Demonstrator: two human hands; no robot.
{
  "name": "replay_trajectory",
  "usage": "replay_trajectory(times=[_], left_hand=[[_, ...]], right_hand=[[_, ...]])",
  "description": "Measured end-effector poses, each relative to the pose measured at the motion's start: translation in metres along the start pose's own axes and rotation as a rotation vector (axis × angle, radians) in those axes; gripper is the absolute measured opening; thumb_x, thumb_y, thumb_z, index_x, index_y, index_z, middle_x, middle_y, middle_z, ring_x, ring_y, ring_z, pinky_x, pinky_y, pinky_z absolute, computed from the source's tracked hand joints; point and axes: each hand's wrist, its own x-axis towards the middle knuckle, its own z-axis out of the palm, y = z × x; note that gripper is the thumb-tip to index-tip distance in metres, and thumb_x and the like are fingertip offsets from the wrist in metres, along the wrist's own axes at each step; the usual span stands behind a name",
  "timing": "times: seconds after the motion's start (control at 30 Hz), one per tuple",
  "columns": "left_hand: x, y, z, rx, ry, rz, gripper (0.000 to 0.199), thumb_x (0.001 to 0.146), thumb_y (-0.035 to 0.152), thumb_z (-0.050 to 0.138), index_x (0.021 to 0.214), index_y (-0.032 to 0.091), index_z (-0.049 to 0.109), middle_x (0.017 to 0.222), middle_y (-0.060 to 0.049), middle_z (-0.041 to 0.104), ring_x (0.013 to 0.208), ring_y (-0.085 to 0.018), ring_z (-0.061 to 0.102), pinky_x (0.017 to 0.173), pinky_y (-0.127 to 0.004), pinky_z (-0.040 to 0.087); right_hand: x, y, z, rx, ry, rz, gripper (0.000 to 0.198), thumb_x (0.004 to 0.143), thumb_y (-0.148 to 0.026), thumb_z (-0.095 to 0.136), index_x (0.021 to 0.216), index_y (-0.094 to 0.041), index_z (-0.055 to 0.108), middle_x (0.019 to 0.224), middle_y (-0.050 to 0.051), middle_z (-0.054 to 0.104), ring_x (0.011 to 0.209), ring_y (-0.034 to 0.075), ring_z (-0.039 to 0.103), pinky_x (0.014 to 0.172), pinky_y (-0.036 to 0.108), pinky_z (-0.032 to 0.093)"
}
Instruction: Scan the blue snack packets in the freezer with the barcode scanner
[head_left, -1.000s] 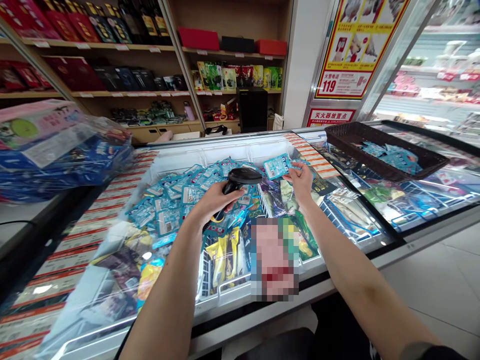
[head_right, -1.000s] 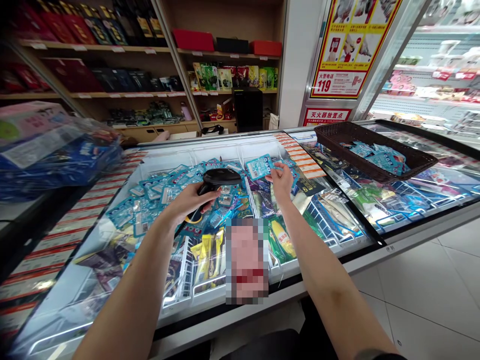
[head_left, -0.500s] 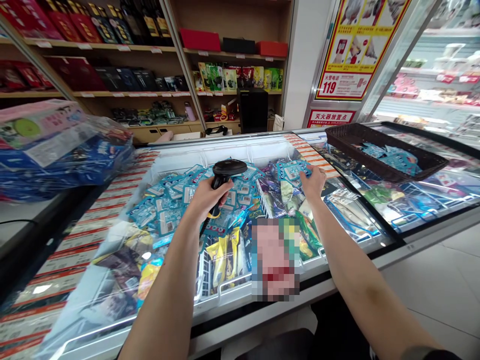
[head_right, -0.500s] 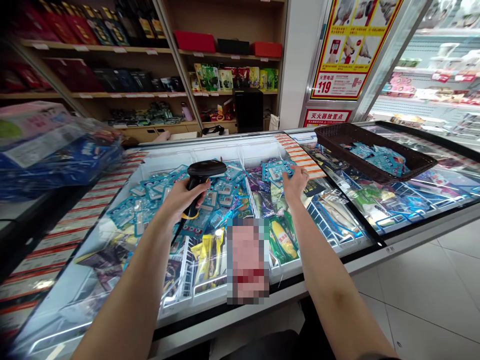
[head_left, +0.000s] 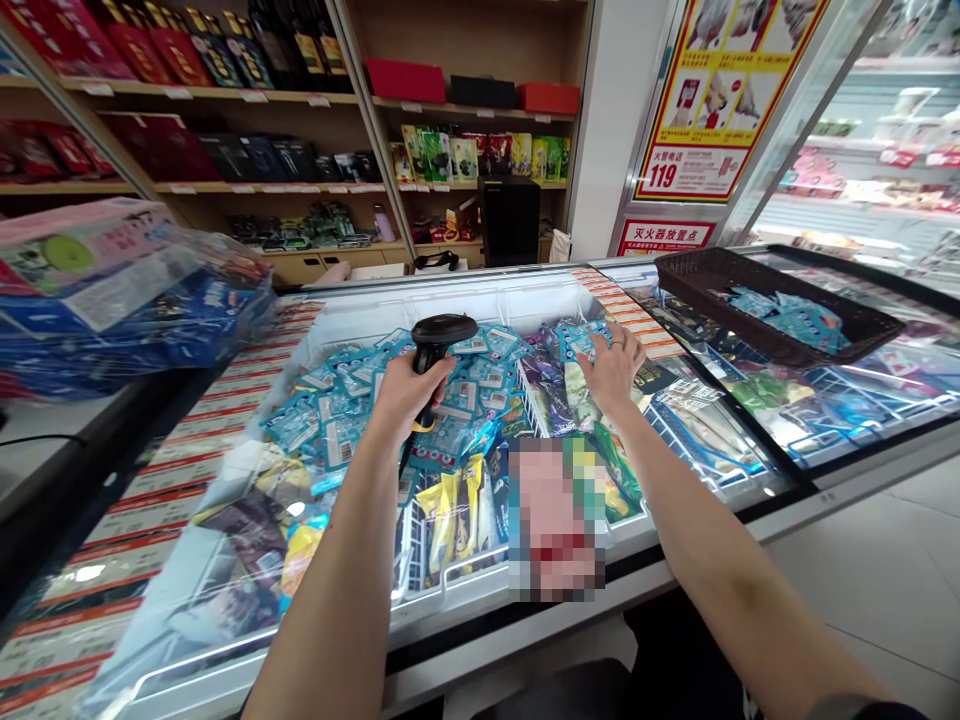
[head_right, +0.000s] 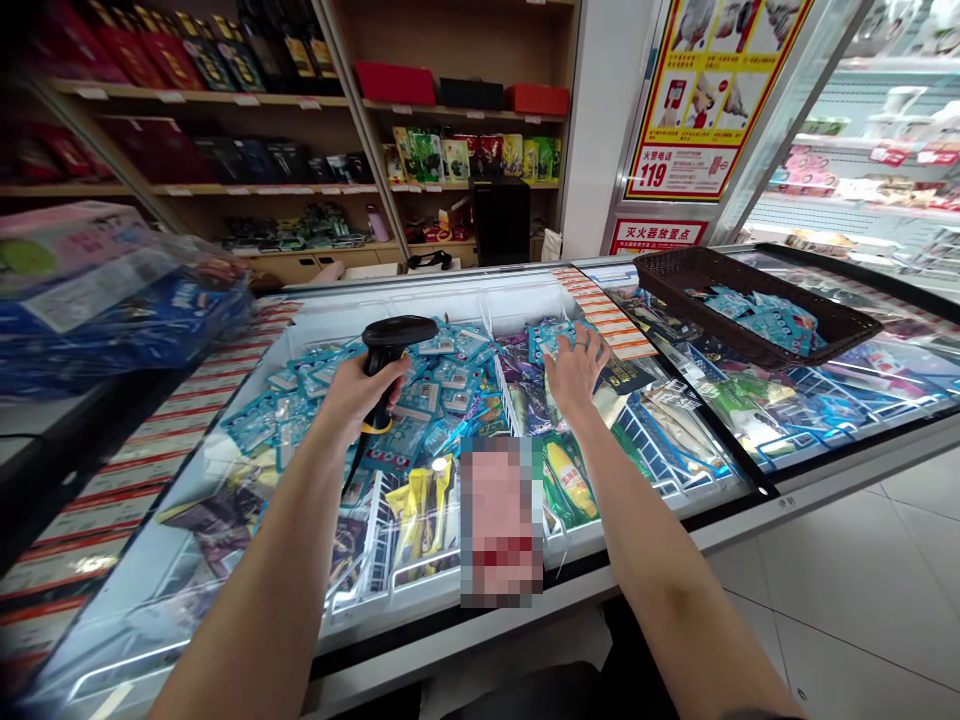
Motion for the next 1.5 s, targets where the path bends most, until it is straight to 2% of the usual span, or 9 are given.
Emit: replay_trajectory(times=[0.27,0.43,0.57,0.7,0.8,1.1,1.23,1.37,1.5], left_hand=[[0.002,-0.005,-0.004,-0.03,0.046,-0.017,0.027,0.071,0.041,0.069,0.074,0.017,0.056,0.056,0.001,0.056,0.042,-0.01,0.048,0.039,-0.023,0.037],[0.005,-0.01,-0.005,-0.044,0.036,0.001,0.028,0.071,0.042,0.07,0.075,0.017,0.056,0.057,0.001,0.055,0.042,-0.011,0.048,0.038,-0.023,0.037],[0.005,-0.009,-0.006,-0.051,0.039,-0.018,0.029,0.071,0.042,0.071,0.074,0.017,0.056,0.054,0.002,0.054,0.041,-0.011,0.047,0.037,-0.024,0.036],[0.005,-0.008,-0.005,-0.039,0.043,-0.024,0.029,0.071,0.042,0.07,0.073,0.018,0.055,0.052,0.001,0.054,0.04,-0.011,0.046,0.037,-0.024,0.035],[0.005,-0.008,-0.004,-0.037,0.043,-0.027,0.028,0.071,0.041,0.07,0.073,0.018,0.055,0.052,0.001,0.055,0.04,-0.011,0.046,0.037,-0.023,0.035],[0.002,-0.005,-0.001,-0.008,0.004,0.01,0.028,0.072,0.042,0.069,0.077,0.019,0.054,0.051,0.003,0.054,0.041,-0.011,0.047,0.04,-0.023,0.036],[-0.003,0.002,0.002,0.002,-0.036,-0.013,0.03,0.073,0.044,0.069,0.074,0.02,0.051,0.048,0.003,0.051,0.04,-0.011,0.045,0.039,-0.022,0.033],[-0.009,0.011,0.005,-0.028,-0.177,-0.011,0.031,0.075,0.045,0.069,0.076,0.019,0.053,0.051,0.002,0.051,0.043,-0.011,0.047,0.041,-0.023,0.034],[-0.013,0.016,0.01,0.028,-0.315,0.024,0.029,0.077,0.045,0.068,0.084,0.018,0.059,0.055,0.002,0.054,0.045,-0.011,0.048,0.045,-0.023,0.036]], right_hand=[[0.003,-0.044,0.023,0.261,-0.264,-0.227,0.042,0.095,-0.035,0.049,0.132,-0.016,0.058,0.134,0.012,0.059,0.124,0.031,0.049,0.106,0.045,0.034],[0.018,-0.083,0.041,0.286,-0.409,-0.153,0.051,0.097,-0.047,0.045,0.135,-0.014,0.055,0.133,0.015,0.06,0.125,0.032,0.049,0.102,0.043,0.038],[0.028,-0.098,0.051,0.233,-0.463,-0.068,0.075,0.088,-0.067,0.048,0.137,-0.011,0.051,0.136,0.021,0.055,0.129,0.038,0.044,0.103,0.049,0.035],[0.032,-0.095,0.059,0.3,-0.495,0.009,0.081,0.072,-0.072,0.064,0.13,-0.017,0.055,0.134,0.017,0.057,0.133,0.041,0.04,0.106,0.05,0.033],[0.03,-0.092,0.059,0.389,-0.45,0.127,0.082,0.063,-0.061,0.076,0.128,-0.018,0.051,0.122,0.015,0.062,0.126,0.037,0.048,0.101,0.046,0.039],[0.015,-0.058,0.045,0.682,-0.169,0.176,0.06,0.079,-0.026,0.06,0.132,-0.017,0.035,0.104,0.009,0.066,0.087,0.024,0.066,0.083,0.04,0.051],[0.007,-0.037,0.043,0.854,-0.178,0.227,0.054,0.081,-0.03,0.056,0.132,-0.018,0.041,0.108,0.011,0.065,0.084,0.025,0.066,0.075,0.044,0.057],[-0.004,-0.027,0.048,1.092,-0.229,0.291,0.046,0.078,-0.038,0.061,0.118,-0.018,0.052,0.104,0.011,0.065,0.086,0.025,0.066,0.064,0.043,0.061],[-0.006,-0.023,0.052,1.15,-0.229,0.311,0.049,0.075,-0.043,0.064,0.114,-0.017,0.053,0.102,0.01,0.065,0.088,0.024,0.066,0.065,0.042,0.062]])
